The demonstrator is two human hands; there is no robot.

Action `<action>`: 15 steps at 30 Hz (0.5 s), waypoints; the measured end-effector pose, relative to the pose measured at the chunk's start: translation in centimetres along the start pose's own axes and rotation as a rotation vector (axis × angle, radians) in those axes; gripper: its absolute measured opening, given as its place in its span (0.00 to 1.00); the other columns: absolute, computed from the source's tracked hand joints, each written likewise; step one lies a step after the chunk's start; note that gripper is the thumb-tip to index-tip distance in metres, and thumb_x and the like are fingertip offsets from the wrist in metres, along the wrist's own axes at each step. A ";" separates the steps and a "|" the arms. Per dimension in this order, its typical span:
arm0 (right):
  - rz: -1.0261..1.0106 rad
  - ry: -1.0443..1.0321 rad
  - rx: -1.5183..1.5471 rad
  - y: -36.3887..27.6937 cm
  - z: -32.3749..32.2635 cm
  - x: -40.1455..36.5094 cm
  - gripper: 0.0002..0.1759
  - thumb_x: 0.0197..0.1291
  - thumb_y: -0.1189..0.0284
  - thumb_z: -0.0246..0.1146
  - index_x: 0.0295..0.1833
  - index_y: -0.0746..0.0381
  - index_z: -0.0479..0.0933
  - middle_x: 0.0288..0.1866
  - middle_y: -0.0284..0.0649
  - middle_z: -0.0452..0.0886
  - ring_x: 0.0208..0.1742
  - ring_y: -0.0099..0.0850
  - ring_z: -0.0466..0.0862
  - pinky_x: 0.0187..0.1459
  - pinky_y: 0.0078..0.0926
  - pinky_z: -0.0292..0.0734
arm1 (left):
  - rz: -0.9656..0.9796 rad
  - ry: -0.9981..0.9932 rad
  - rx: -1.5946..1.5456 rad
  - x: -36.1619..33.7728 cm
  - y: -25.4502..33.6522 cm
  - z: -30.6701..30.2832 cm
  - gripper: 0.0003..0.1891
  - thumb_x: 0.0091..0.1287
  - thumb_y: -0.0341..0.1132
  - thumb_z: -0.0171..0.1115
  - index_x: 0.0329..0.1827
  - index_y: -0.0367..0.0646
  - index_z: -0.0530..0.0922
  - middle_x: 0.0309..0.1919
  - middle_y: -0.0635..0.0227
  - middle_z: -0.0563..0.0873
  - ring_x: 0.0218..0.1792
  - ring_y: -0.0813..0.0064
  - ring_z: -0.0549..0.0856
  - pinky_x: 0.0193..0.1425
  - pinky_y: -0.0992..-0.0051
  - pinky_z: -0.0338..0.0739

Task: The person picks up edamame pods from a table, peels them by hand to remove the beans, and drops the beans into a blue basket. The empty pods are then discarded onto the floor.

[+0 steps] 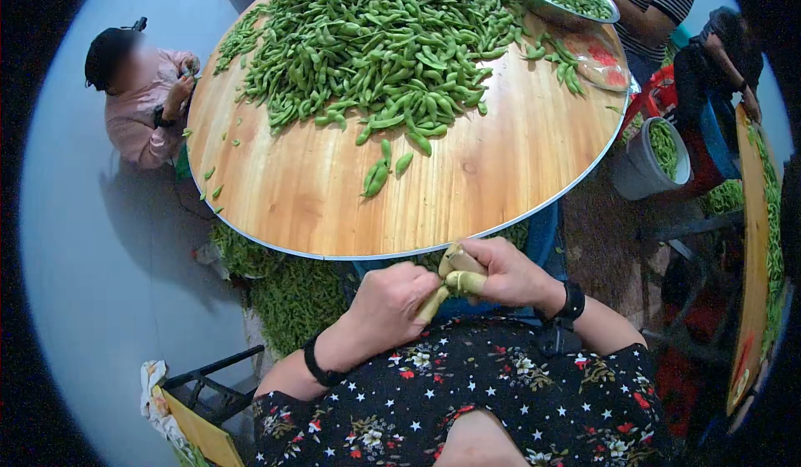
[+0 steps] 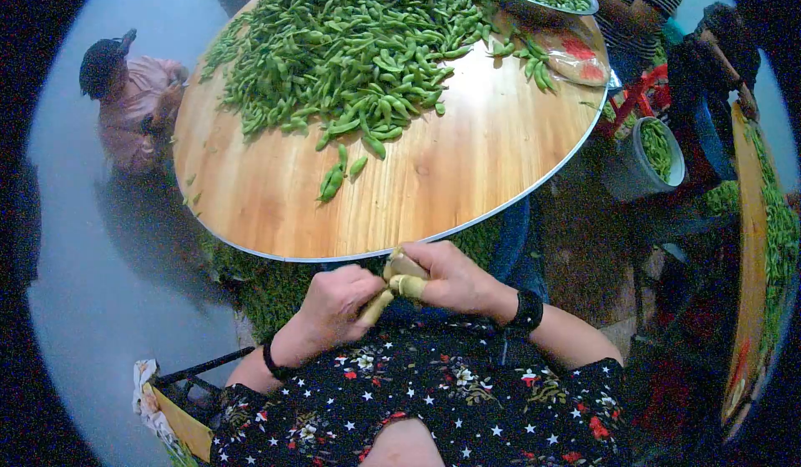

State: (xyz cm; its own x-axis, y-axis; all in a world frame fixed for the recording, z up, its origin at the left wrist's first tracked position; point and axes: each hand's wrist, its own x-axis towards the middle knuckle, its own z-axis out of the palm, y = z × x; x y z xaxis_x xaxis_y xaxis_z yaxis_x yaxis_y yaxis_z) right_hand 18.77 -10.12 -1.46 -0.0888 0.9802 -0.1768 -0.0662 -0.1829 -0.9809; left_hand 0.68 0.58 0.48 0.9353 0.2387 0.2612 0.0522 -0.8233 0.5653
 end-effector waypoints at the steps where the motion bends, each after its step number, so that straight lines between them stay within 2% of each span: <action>1: -0.140 0.021 -0.216 0.8 0.0 0.1 0.09 0.59 0.72 0.63 0.40 0.65 0.73 0.27 0.43 0.75 0.28 0.37 0.77 0.34 0.31 0.73 | -0.041 -0.072 0.022 -0.6 0.3 -0.8 0.07 0.57 0.31 0.65 0.28 0.41 0.74 0.22 0.61 0.77 0.27 0.61 0.82 0.29 0.65 0.76; 2: -0.140 0.017 -0.212 1.0 -0.1 0.3 0.09 0.59 0.72 0.63 0.40 0.65 0.73 0.27 0.43 0.75 0.28 0.37 0.77 0.34 0.31 0.73 | -0.084 -0.147 0.043 -1.2 0.4 -1.8 0.08 0.58 0.32 0.65 0.26 0.42 0.74 0.21 0.62 0.77 0.26 0.61 0.81 0.28 0.64 0.76; 3: -0.205 0.031 -0.350 1.1 -0.1 0.4 0.09 0.60 0.72 0.62 0.40 0.65 0.72 0.27 0.45 0.75 0.29 0.42 0.77 0.34 0.34 0.73 | -0.129 -0.199 0.130 -2.0 0.3 -2.6 0.08 0.58 0.35 0.67 0.28 0.43 0.77 0.20 0.61 0.78 0.24 0.60 0.81 0.25 0.65 0.74; 4: -0.270 0.046 -0.490 1.3 -0.1 0.4 0.09 0.60 0.71 0.61 0.39 0.65 0.71 0.27 0.47 0.74 0.30 0.47 0.77 0.34 0.36 0.73 | -0.233 -0.324 0.219 -3.0 0.1 -3.5 0.09 0.61 0.39 0.65 0.29 0.44 0.78 0.22 0.60 0.79 0.27 0.59 0.82 0.28 0.63 0.76; 6: -0.268 0.041 -0.543 1.5 -0.4 0.2 0.09 0.61 0.71 0.60 0.40 0.66 0.71 0.29 0.49 0.75 0.33 0.49 0.78 0.36 0.38 0.74 | -0.424 -0.435 0.397 -3.9 0.5 -6.3 0.09 0.63 0.40 0.63 0.32 0.44 0.80 0.24 0.60 0.80 0.29 0.58 0.83 0.32 0.61 0.77; 8: -0.266 0.040 -0.654 1.6 -0.4 0.1 0.10 0.63 0.70 0.59 0.41 0.67 0.71 0.33 0.53 0.75 0.38 0.52 0.78 0.39 0.43 0.74 | -0.465 -0.326 0.438 -3.2 0.0 -7.3 0.09 0.63 0.40 0.63 0.36 0.44 0.81 0.26 0.60 0.81 0.31 0.57 0.83 0.35 0.60 0.77; 9: -0.269 0.039 -0.656 1.3 -0.3 0.2 0.10 0.63 0.70 0.59 0.41 0.67 0.71 0.33 0.53 0.75 0.38 0.52 0.78 0.39 0.43 0.74 | -0.420 -0.210 0.401 -2.6 -0.7 -7.4 0.09 0.63 0.39 0.63 0.40 0.44 0.81 0.28 0.59 0.82 0.33 0.55 0.83 0.36 0.61 0.77; 11: -0.164 0.056 -0.529 0.6 -0.2 0.4 0.11 0.65 0.69 0.56 0.44 0.67 0.72 0.36 0.52 0.78 0.40 0.51 0.79 0.40 0.41 0.75 | -0.383 0.036 0.456 -0.5 -2.5 -6.1 0.08 0.64 0.38 0.61 0.37 0.43 0.78 0.27 0.57 0.79 0.30 0.54 0.82 0.33 0.59 0.75; 12: -0.167 0.059 -0.537 0.4 -0.2 0.4 0.11 0.65 0.69 0.56 0.44 0.67 0.72 0.36 0.52 0.78 0.40 0.51 0.79 0.40 0.41 0.75 | -0.353 0.140 0.428 0.9 -3.9 -5.3 0.08 0.64 0.37 0.61 0.39 0.42 0.78 0.28 0.57 0.79 0.32 0.54 0.82 0.34 0.59 0.75; 13: -0.178 0.051 -0.484 0.3 -0.2 0.4 0.13 0.66 0.68 0.56 0.47 0.68 0.73 0.36 0.51 0.78 0.39 0.46 0.80 0.41 0.38 0.75 | -0.322 0.241 0.397 2.2 -5.2 -4.5 0.08 0.64 0.36 0.62 0.40 0.42 0.78 0.30 0.57 0.79 0.33 0.53 0.82 0.35 0.59 0.75; 14: -0.188 0.043 -0.431 0.2 -0.2 0.4 0.15 0.66 0.67 0.55 0.50 0.68 0.74 0.36 0.49 0.78 0.38 0.41 0.80 0.42 0.34 0.75 | -0.316 0.246 0.395 3.2 -6.0 -4.1 0.08 0.64 0.36 0.62 0.40 0.42 0.78 0.30 0.57 0.79 0.33 0.53 0.82 0.35 0.59 0.75; 15: -0.188 0.047 -0.438 0.1 -0.2 0.3 0.15 0.66 0.67 0.55 0.50 0.68 0.74 0.36 0.49 0.78 0.38 0.41 0.80 0.42 0.34 0.75 | -0.341 0.232 0.414 4.0 -6.6 -3.7 0.08 0.63 0.35 0.62 0.41 0.42 0.78 0.32 0.57 0.80 0.35 0.53 0.82 0.37 0.59 0.75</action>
State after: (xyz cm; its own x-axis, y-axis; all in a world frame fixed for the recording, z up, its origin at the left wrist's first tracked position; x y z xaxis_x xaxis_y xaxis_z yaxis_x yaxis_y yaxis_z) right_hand 18.96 -9.86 -1.66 -0.0699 0.9975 0.0136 0.3493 0.0372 -0.9363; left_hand 2.80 8.90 0.66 0.7429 0.5935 0.3096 0.5127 -0.8019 0.3069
